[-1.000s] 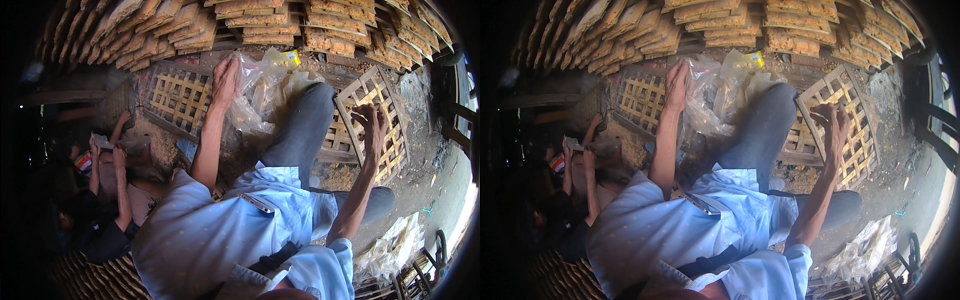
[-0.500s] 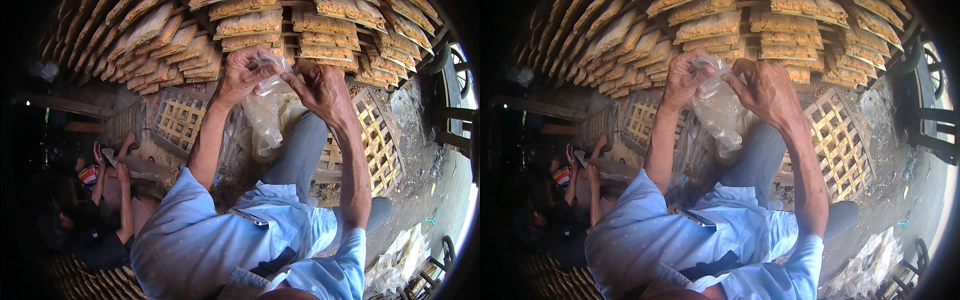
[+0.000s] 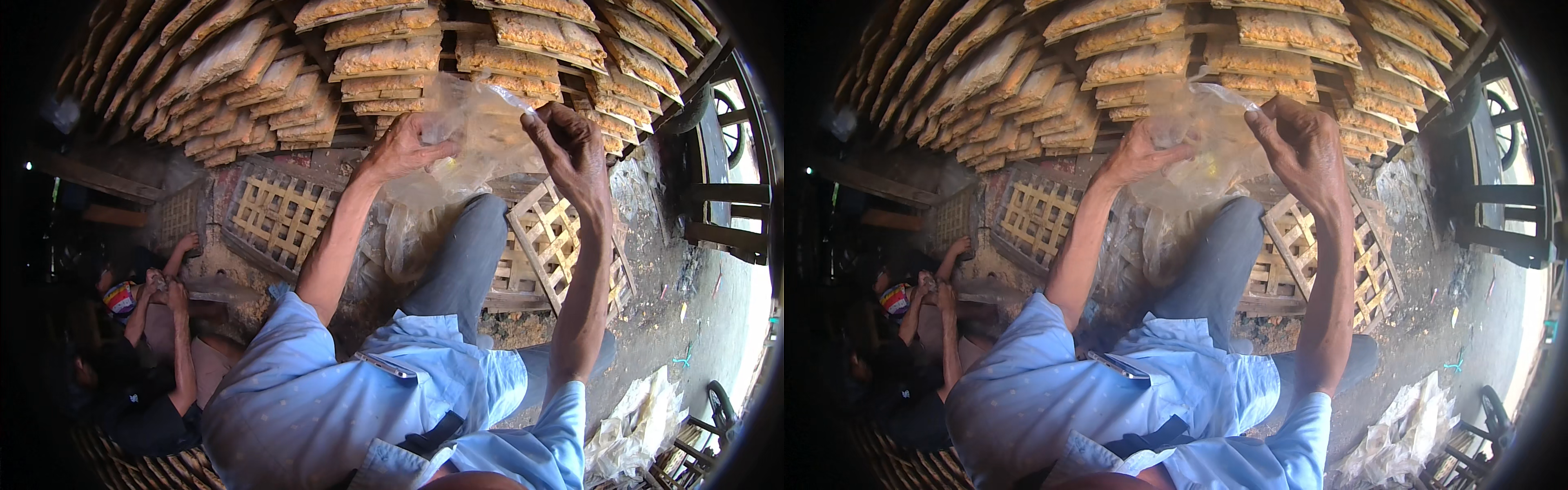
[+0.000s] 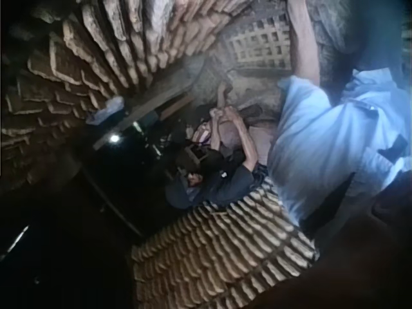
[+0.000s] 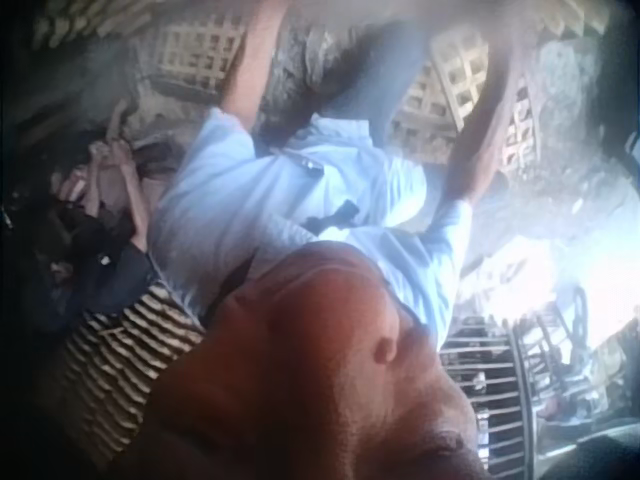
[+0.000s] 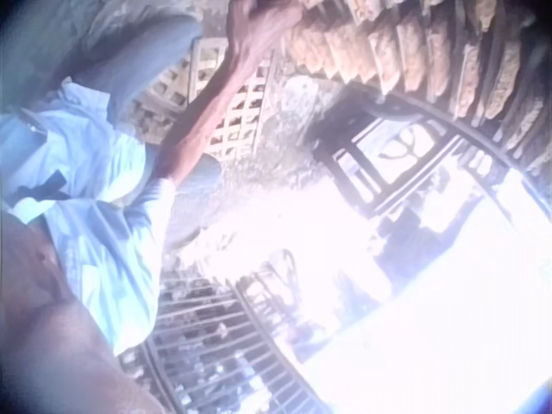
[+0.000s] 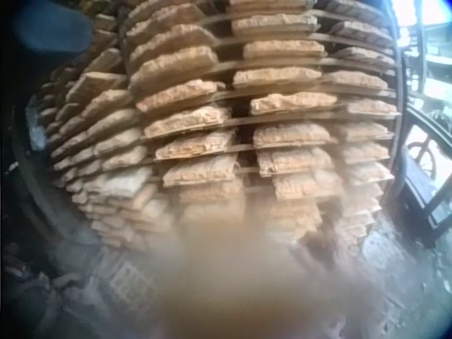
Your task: The person sits on the ground and assembles a wooden lattice frame by hand, inserting thin wooden strips into the grid. They then place a clear plastic sheet over the frame and continue adjusting the wooden pieces.
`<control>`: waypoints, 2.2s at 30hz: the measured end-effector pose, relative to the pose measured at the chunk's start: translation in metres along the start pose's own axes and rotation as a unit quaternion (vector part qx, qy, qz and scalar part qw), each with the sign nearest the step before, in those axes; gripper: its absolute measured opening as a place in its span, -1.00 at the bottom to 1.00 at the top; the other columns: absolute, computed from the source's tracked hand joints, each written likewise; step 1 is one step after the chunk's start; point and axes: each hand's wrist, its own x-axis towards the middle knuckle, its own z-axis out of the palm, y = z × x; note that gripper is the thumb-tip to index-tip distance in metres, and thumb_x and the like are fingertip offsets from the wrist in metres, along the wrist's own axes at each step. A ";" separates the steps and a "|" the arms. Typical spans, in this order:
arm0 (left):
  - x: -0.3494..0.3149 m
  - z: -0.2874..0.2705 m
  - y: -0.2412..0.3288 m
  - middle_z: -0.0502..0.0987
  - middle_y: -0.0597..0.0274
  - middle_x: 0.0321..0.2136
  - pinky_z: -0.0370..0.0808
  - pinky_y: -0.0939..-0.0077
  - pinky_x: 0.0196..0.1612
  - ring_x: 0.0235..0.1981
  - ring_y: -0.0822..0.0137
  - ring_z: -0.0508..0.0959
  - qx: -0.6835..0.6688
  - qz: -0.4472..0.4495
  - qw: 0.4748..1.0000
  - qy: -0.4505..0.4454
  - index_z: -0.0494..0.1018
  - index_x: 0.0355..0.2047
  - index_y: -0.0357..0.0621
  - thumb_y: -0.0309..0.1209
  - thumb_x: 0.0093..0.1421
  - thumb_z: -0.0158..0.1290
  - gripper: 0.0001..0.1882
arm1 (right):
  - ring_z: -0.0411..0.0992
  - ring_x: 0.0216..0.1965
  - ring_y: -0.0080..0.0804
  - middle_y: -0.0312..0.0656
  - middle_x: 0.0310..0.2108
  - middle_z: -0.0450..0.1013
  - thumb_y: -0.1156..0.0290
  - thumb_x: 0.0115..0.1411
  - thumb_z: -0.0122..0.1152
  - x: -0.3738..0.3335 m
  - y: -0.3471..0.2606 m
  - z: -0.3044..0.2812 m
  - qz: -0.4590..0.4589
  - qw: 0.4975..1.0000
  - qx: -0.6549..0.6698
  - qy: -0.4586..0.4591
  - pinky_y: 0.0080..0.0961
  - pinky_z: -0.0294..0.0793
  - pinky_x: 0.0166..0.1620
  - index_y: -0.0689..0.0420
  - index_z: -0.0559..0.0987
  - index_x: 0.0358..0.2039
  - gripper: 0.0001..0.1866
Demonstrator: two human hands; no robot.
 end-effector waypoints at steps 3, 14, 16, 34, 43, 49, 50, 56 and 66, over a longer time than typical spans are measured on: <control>0.002 -0.009 -0.030 0.63 0.43 -0.53 0.49 0.60 -0.38 -0.49 0.61 0.56 0.016 -0.013 0.999 -0.033 0.71 -0.28 -0.14 -0.25 0.28 0.37 -0.78 | 0.36 -0.44 -0.53 -0.32 -0.50 0.55 -0.01 0.38 0.36 0.005 0.013 -0.024 -0.008 0.992 -0.038 0.124 -0.41 0.33 -0.30 0.16 0.73 -0.26 -0.58; -0.012 -0.006 -0.058 0.67 0.37 -0.46 0.50 0.48 -0.32 -0.44 0.50 0.56 0.077 -0.029 0.993 -0.083 0.75 -0.17 -0.15 -0.17 0.24 0.38 -0.69 | 0.38 -0.32 -0.59 -0.36 -0.42 0.54 0.12 0.44 0.29 -0.005 0.034 -0.047 0.028 0.976 -0.023 0.217 -0.52 0.35 -0.14 0.24 0.68 -0.28 -0.61; -0.013 -0.018 -0.065 0.65 0.30 -0.48 0.49 0.44 -0.30 -0.41 0.47 0.54 0.134 -0.120 0.977 -0.117 0.75 -0.13 -0.11 -0.11 0.21 0.41 -0.63 | 0.36 -0.34 -0.61 -0.39 -0.43 0.52 0.10 0.43 0.30 -0.003 0.044 -0.070 0.040 0.963 -0.014 0.265 -0.55 0.33 -0.19 0.26 0.68 -0.30 -0.59; -0.009 -0.050 -0.046 0.71 0.37 -0.49 0.47 0.63 -0.33 -0.44 0.64 0.55 0.054 -0.071 0.995 -0.053 0.78 -0.31 -0.19 -0.29 0.19 0.45 -0.79 | 0.03 -0.66 -0.85 -0.57 -0.64 0.25 0.12 0.43 0.32 -0.003 0.114 -0.107 0.068 0.924 0.035 0.376 -0.65 -0.12 -0.57 0.06 0.72 -0.25 -0.73; 0.020 -0.010 -0.021 0.69 0.37 -0.43 0.54 0.54 -0.23 -0.35 0.57 0.59 -0.009 0.008 0.989 -0.144 0.75 -0.28 -0.15 -0.29 0.27 0.39 -0.81 | 0.31 -0.61 -0.42 -0.32 -0.66 0.41 0.22 0.43 0.25 -0.026 0.048 -0.055 0.008 0.930 -0.245 0.273 -0.34 0.37 -0.43 0.19 0.41 0.34 -0.44; 0.043 0.019 0.036 0.72 0.40 -0.39 0.53 0.49 -0.10 -0.28 0.52 0.64 0.005 0.045 0.974 -0.223 0.72 -0.28 -0.09 -0.28 0.24 0.40 -0.83 | 0.43 -0.54 -0.17 -0.04 -0.59 0.51 0.24 0.09 0.24 -0.010 0.056 0.031 -0.007 0.986 -0.082 -0.146 -0.16 0.49 -0.30 0.27 0.57 0.18 -0.36; 0.043 0.016 0.040 0.71 0.39 -0.41 0.53 0.47 -0.12 -0.29 0.50 0.64 0.037 0.022 0.972 -0.229 0.72 -0.29 -0.10 -0.27 0.22 0.41 -0.81 | 0.47 -0.49 -0.13 0.06 -0.51 0.55 0.26 0.12 0.24 -0.007 0.062 0.038 0.010 0.984 -0.072 -0.166 -0.13 0.50 -0.26 0.30 0.64 0.03 -0.50; 0.045 -0.020 0.028 0.67 0.31 -0.49 0.55 0.37 -0.24 -0.39 0.39 0.63 0.246 0.029 0.957 -0.152 0.69 -0.41 -0.13 -0.26 0.11 0.43 -0.78 | 0.48 -0.51 -0.09 0.15 -0.55 0.51 0.32 0.31 0.33 -0.014 0.053 0.015 0.037 0.983 -0.130 -0.120 -0.10 0.49 -0.29 0.34 0.66 -0.31 -0.72; 0.053 0.019 0.015 0.75 0.18 -0.16 0.56 0.30 0.10 -0.09 0.38 0.67 0.107 0.052 0.985 -0.123 0.65 0.02 -0.12 -0.32 0.15 0.40 -0.58 | 0.16 -0.55 -0.51 -0.25 -0.65 0.34 0.12 0.45 0.27 -0.014 0.047 0.011 0.017 0.993 -0.104 -0.061 -0.33 0.20 -0.46 0.32 0.65 -0.37 -0.54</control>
